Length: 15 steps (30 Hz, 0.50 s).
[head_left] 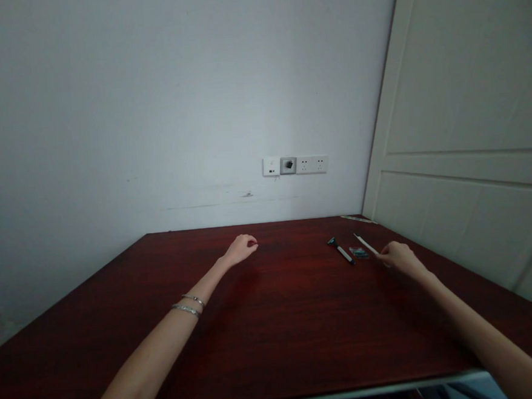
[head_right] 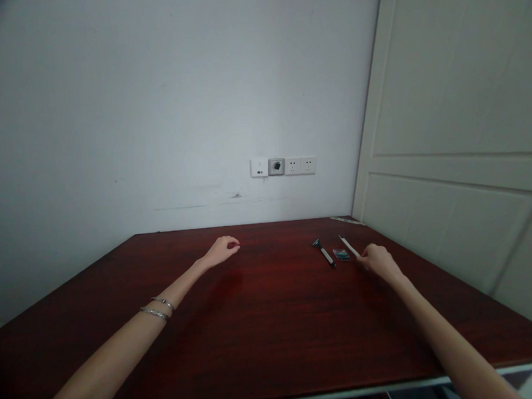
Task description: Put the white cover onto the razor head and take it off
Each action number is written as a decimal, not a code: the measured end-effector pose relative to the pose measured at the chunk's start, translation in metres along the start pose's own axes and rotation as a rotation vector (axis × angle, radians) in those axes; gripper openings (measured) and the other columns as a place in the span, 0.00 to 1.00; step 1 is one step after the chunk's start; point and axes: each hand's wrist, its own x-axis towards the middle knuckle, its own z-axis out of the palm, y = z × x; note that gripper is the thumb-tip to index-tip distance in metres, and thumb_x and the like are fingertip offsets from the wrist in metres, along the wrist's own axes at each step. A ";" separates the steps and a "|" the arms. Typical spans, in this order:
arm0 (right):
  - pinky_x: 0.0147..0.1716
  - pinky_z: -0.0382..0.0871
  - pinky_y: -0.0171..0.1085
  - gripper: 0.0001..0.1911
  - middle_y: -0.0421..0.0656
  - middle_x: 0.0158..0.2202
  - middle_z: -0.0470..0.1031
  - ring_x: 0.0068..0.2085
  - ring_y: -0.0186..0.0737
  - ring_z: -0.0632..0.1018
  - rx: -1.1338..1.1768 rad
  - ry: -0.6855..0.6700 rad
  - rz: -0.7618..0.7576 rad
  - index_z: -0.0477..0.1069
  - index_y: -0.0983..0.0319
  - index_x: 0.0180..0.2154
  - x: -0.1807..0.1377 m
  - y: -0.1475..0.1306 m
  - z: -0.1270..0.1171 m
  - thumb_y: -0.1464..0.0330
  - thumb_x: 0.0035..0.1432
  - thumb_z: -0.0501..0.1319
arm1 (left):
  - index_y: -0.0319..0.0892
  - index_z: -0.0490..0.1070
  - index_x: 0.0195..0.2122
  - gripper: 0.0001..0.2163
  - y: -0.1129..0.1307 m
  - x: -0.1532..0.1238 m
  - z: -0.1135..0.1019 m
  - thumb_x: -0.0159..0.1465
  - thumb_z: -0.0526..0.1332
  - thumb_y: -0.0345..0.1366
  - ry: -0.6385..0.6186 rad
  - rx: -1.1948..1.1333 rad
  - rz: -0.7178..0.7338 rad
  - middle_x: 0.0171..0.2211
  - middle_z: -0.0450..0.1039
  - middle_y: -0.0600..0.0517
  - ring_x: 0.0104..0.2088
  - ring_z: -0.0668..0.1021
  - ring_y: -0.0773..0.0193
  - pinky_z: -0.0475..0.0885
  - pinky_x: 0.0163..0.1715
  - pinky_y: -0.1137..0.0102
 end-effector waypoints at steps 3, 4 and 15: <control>0.26 0.62 0.35 0.10 0.51 0.27 0.76 0.32 0.46 0.77 -0.016 -0.044 0.034 0.74 0.64 0.22 0.004 0.012 0.008 0.66 0.49 0.60 | 0.37 0.75 0.37 0.12 -0.014 -0.002 0.003 0.58 0.56 0.36 -0.015 -0.072 -0.081 0.37 0.76 0.47 0.38 0.76 0.62 0.68 0.42 0.70; 0.26 0.62 0.35 0.10 0.51 0.27 0.76 0.32 0.46 0.77 -0.023 -0.058 0.041 0.74 0.64 0.22 0.005 0.015 0.009 0.67 0.49 0.59 | 0.37 0.75 0.37 0.12 -0.018 -0.003 0.003 0.57 0.56 0.36 -0.018 -0.083 -0.104 0.37 0.76 0.47 0.38 0.76 0.62 0.68 0.42 0.70; 0.27 0.63 0.36 0.10 0.54 0.31 0.76 0.33 0.49 0.78 -0.081 -0.043 0.061 0.74 0.64 0.26 0.011 0.025 0.014 0.64 0.50 0.60 | 0.38 0.75 0.35 0.12 -0.037 -0.012 0.004 0.56 0.56 0.37 -0.023 -0.111 -0.189 0.35 0.77 0.47 0.37 0.77 0.62 0.69 0.40 0.71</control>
